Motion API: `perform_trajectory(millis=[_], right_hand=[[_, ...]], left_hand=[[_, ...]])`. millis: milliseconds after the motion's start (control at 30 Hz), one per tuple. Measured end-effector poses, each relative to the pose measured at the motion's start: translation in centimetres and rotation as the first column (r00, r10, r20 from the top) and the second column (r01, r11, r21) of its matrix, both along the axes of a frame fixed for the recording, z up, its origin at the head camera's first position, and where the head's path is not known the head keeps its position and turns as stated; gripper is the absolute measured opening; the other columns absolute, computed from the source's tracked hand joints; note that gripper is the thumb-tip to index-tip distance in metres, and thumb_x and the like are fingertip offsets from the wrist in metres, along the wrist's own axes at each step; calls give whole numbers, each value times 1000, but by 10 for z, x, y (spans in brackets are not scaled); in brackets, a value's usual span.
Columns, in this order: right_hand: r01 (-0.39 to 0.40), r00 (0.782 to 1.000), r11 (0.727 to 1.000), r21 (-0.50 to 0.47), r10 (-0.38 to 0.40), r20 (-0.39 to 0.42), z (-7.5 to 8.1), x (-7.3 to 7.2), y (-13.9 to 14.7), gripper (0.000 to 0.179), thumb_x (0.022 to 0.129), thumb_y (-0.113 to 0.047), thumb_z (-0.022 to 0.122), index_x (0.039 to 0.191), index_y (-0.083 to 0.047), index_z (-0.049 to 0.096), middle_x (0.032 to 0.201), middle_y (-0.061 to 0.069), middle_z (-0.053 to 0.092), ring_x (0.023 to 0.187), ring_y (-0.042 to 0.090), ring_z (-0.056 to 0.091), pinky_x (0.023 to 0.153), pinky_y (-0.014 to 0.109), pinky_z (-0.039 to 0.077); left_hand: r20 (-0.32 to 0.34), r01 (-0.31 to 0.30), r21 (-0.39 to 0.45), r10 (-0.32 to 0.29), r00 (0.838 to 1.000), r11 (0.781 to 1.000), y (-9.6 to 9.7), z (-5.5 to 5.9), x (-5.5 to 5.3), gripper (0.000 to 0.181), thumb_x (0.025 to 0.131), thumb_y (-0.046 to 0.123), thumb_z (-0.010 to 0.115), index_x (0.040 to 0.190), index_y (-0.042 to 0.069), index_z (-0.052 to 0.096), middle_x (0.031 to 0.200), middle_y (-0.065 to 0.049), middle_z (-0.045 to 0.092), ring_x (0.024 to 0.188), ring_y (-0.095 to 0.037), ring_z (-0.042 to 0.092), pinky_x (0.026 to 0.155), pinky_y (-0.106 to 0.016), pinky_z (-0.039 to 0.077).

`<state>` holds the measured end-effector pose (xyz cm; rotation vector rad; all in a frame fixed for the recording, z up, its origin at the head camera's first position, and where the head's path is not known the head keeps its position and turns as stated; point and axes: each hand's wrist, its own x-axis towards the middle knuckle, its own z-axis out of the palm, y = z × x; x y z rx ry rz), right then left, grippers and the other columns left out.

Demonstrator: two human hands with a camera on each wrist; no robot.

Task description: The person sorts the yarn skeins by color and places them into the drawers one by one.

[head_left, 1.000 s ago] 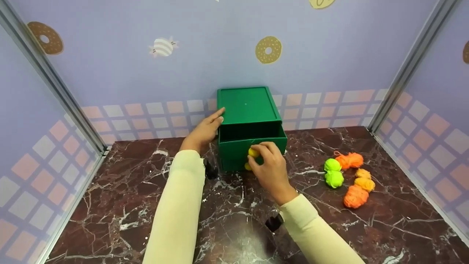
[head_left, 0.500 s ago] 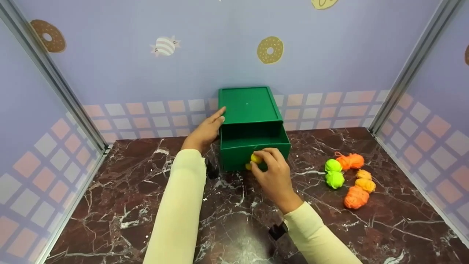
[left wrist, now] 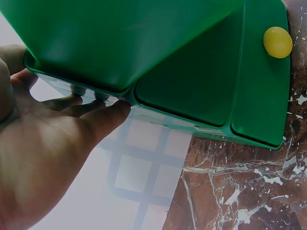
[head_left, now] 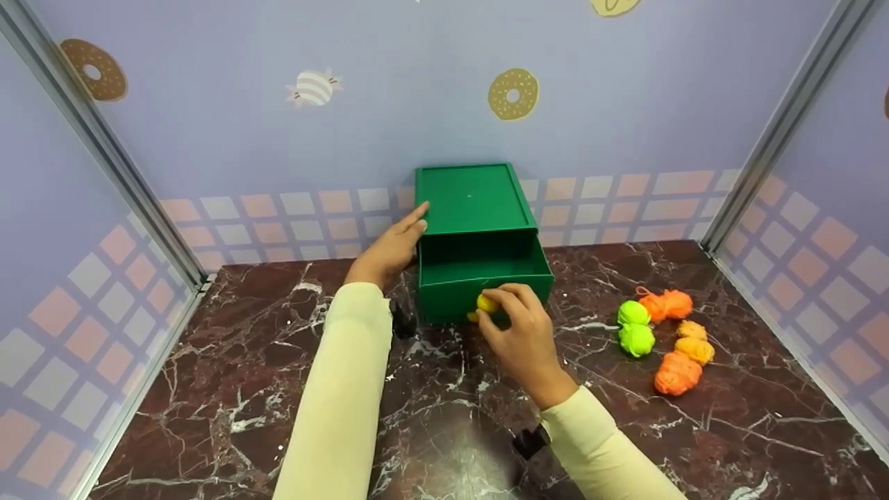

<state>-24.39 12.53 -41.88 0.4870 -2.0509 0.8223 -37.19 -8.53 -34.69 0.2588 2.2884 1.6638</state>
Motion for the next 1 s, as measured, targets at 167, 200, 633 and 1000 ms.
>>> perform_trajectory(millis=[167, 200, 633, 1000], right_hand=[[-9, 1000, 1000, 3, 9, -5, -1, 1, 2, 24, 81, -10, 78, 104, -8, 72, 103, 7, 62, 92, 17, 63, 82, 31, 56], [-11, 1000, 1000, -1, 11, -6, -2, 1, 3, 24, 81, -11, 78, 104, -8, 72, 103, 7, 62, 92, 17, 63, 82, 31, 56], [-10, 1000, 999, -33, 10, -25, -6, -1, 18, 25, 83, -15, 76, 106, -9, 70, 100, 7, 64, 78, 14, 57, 66, 27, 49], [-7, 1000, 997, -75, 5, -22, -6, -1, 31, 19, 83, -13, 73, 101, -8, 71, 98, 8, 65, 81, 19, 63, 71, 35, 54]], left_hand=[[7, 0, -5, 0, 1000, 1000, 1, 1, 1, 48, 105, 45, 35, 150, 52, 20, 164, 9, 7, 152, -23, 5, 121, -53, 11], [8, 2, -12, -2, 1000, 1000, 1, 1, 1, 48, 104, 45, 35, 149, 52, 20, 164, 9, 6, 152, -23, 5, 121, -54, 11], [14, 9, -35, -8, 1000, 999, 0, 7, 6, 51, 105, 43, 34, 153, 47, 17, 164, 6, 7, 152, -24, 5, 121, -53, 11], [-6, 10, -73, -10, 1000, 997, 1, 11, 8, 50, 106, 42, 33, 152, 47, 17, 164, 6, 8, 152, -24, 6, 121, -52, 10]])
